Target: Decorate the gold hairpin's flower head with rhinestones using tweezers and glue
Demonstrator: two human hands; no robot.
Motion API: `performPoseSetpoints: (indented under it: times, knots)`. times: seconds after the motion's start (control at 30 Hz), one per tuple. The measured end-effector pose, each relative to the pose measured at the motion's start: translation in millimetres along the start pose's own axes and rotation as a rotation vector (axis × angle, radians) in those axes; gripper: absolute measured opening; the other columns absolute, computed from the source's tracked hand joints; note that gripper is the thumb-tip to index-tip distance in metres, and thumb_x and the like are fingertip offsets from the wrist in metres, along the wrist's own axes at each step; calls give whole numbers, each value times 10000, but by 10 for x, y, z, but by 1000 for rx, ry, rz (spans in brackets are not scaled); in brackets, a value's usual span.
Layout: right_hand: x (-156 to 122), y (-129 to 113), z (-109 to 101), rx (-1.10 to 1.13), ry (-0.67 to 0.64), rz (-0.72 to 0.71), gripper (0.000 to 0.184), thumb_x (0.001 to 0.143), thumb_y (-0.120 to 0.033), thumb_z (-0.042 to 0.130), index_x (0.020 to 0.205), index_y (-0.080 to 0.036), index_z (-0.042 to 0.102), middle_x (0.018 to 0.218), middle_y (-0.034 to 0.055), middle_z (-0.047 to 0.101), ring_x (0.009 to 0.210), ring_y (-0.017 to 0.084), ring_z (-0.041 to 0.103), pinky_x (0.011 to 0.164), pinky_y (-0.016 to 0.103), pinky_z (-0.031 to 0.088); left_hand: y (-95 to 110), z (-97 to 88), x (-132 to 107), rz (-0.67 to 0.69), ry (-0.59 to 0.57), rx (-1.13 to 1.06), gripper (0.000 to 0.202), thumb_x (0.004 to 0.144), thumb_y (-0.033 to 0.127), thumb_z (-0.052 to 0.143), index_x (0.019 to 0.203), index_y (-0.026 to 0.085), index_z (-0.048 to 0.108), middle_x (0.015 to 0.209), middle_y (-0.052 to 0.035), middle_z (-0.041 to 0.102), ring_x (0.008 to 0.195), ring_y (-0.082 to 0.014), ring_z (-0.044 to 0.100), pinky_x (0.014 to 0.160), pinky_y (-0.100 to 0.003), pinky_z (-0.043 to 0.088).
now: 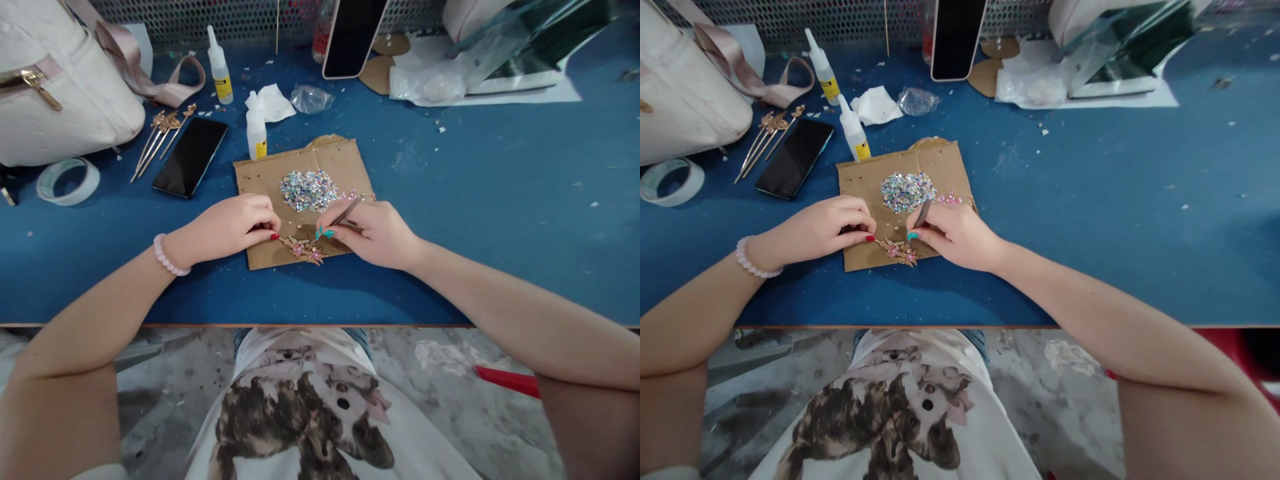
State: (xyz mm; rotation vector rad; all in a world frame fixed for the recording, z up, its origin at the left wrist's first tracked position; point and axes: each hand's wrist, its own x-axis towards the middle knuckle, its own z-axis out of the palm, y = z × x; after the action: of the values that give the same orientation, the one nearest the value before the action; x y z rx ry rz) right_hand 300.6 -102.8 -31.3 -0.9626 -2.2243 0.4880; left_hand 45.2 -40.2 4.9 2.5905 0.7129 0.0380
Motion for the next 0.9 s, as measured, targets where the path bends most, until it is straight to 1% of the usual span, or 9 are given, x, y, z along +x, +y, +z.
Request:
performPoseSetpoints:
  times: [0.13,0.33,0.57,0.7,0.9]
  knots:
    - [14,5,0,10,-21,-19,147,953,-184,510,893,-191,644,856,27,737,780,141,693,732,270,556,8,-4,-3,-1,-2,-8,178,945,246,530,880,173,678,928,-42,623,850,-158,574,776,-272,420]
    - [20,-11,2,16,-39,-61,142,965,-173,504,887,-188,623,842,25,725,771,132,681,742,261,551,7,-12,-10,-27,-16,-17,181,952,251,527,905,169,681,961,-53,629,888,-166,579,804,-276,416]
    - [16,-9,16,45,-48,-82,184,977,-202,492,854,-196,629,851,32,719,823,151,688,764,286,571,-36,4,-19,18,7,-6,225,972,293,499,897,179,678,956,-52,642,873,-162,580,796,-275,430]
    - [9,6,25,50,-39,-79,192,981,-217,491,857,-194,636,845,31,716,808,150,685,756,291,578,-51,8,-20,25,14,-5,228,975,299,500,895,183,679,959,-51,644,871,-161,579,792,-277,432]
    - [-13,2,35,3,20,-79,139,977,-178,497,910,-188,619,869,33,730,816,142,692,766,281,570,-39,6,-16,20,7,-11,224,970,294,501,889,179,675,951,-50,643,858,-159,576,781,-276,425]
